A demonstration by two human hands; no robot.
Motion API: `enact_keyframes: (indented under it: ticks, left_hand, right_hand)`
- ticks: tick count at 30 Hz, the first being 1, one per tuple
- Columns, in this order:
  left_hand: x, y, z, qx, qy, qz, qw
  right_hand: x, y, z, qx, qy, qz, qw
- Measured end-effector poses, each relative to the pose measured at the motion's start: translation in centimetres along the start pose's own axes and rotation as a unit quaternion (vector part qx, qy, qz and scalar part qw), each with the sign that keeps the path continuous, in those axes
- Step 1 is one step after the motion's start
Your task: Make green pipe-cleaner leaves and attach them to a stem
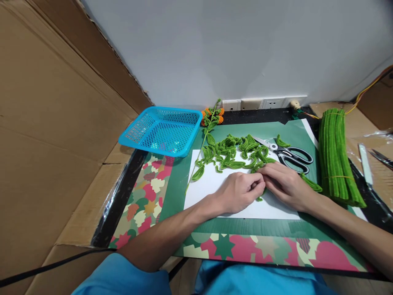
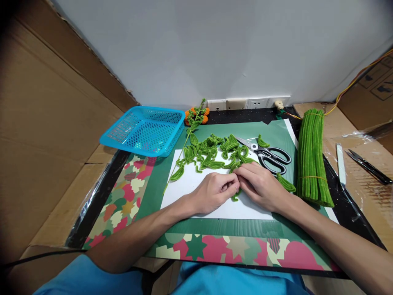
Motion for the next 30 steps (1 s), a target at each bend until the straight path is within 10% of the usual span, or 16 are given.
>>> enact_keyframes:
  ticks: [30]
  left_hand:
    - [0.02,0.36,0.08,0.015,0.020,0.014,1.000]
  right_hand:
    - [-0.18,0.40,-0.40,0.017,-0.003,0.033,0.999]
Point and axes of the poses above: each hand's wrist, its own x-axis towards the middle knuckle, its own y-axis out of the palm, z = x × y, the point moved 4 cm from there along x, towards the middle knuckle, and after that the axes turned 11 degrees about -x, right-handed, at the moved point
